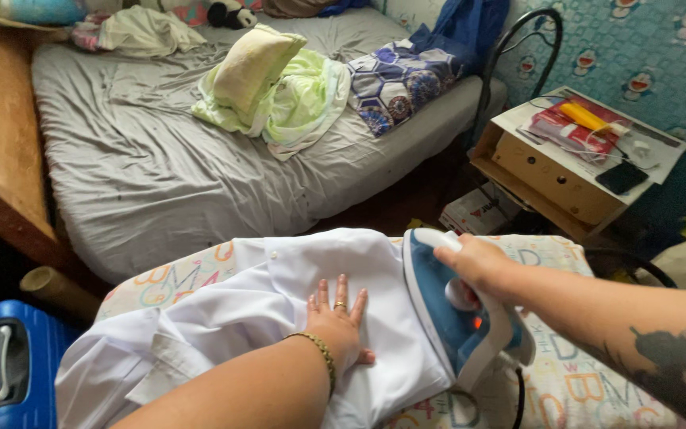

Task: The person irons a white shirt on an ironing board. They use a blue and white iron to smooth the fabric, repeatedly adjusting the shirt's position and folding it to iron different sections, including the sleeves and body.

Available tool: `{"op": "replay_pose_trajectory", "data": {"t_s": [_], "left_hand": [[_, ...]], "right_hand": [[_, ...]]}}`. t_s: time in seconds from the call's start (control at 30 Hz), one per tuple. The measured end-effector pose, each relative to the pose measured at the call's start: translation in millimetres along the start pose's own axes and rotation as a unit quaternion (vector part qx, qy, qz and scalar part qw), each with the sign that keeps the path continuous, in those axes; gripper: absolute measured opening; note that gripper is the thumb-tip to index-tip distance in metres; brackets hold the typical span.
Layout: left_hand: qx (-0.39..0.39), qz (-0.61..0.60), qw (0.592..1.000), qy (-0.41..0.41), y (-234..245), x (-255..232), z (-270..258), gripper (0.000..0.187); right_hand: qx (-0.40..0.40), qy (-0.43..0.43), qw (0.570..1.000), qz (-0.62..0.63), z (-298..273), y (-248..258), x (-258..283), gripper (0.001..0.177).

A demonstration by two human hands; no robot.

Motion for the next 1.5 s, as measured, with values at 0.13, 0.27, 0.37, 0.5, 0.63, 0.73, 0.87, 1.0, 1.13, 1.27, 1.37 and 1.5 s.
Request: {"op": "replay_pose_trajectory", "data": {"t_s": [0.13,0.27,0.37,0.5,0.63,0.73,0.87,1.0,1.13,1.27,1.37,1.5], "left_hand": [[-0.001,0.007,1.000,0.020,1,-2,-2,0.126],[-0.001,0.005,1.000,0.026,3,-3,-1,0.124],[-0.009,-0.003,0.999,0.040,1,-4,-1,0.125],[-0.014,-0.008,0.999,0.041,4,-3,1,0.126],[-0.012,-0.005,0.999,0.035,4,1,-6,0.124],[0.003,0.000,0.999,0.047,8,-2,-12,0.123],[0.016,0.006,0.999,0.042,14,-3,-15,0.121],[-0.006,-0.005,1.000,0.023,12,2,-17,0.118],[-0.047,-0.016,0.999,-0.022,2,16,-15,0.108],[-0.141,-0.048,0.987,-0.053,-17,23,-22,0.090],[-0.161,-0.037,0.985,-0.048,-17,24,-24,0.084],[-0.157,-0.043,0.986,-0.046,-14,23,-29,0.083]], "right_hand": [[0.025,-0.017,0.999,0.035,-56,-8,-21,0.037],[0.036,-0.056,0.997,0.025,-89,-1,-21,0.040],[0.018,-0.007,1.000,0.002,-71,-3,-19,0.043],[0.000,0.078,0.996,-0.037,-7,-1,-11,0.048],[0.025,0.020,0.999,-0.017,1,0,-6,0.044],[0.038,0.028,0.997,0.059,-32,-4,-12,0.044],[0.041,-0.009,0.999,0.034,-80,2,-19,0.044],[0.013,0.001,1.000,0.016,-71,-2,-16,0.044],[-0.022,0.104,0.994,-0.039,-15,-4,-10,0.045],[0.023,0.036,0.999,-0.003,24,-4,-6,0.055],[0.016,0.058,0.998,-0.036,8,-3,-14,0.047],[0.023,-0.001,1.000,0.015,-73,-5,-27,0.043]]}}
Point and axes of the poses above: each hand's wrist, its own z-axis towards the middle knuckle, its own y-axis out of the back of the hand, x = y × z, the point moved 3 cm from there along z, towards the middle knuckle, and after that the axes turned 14 degrees about y, right-handed, at the moved point
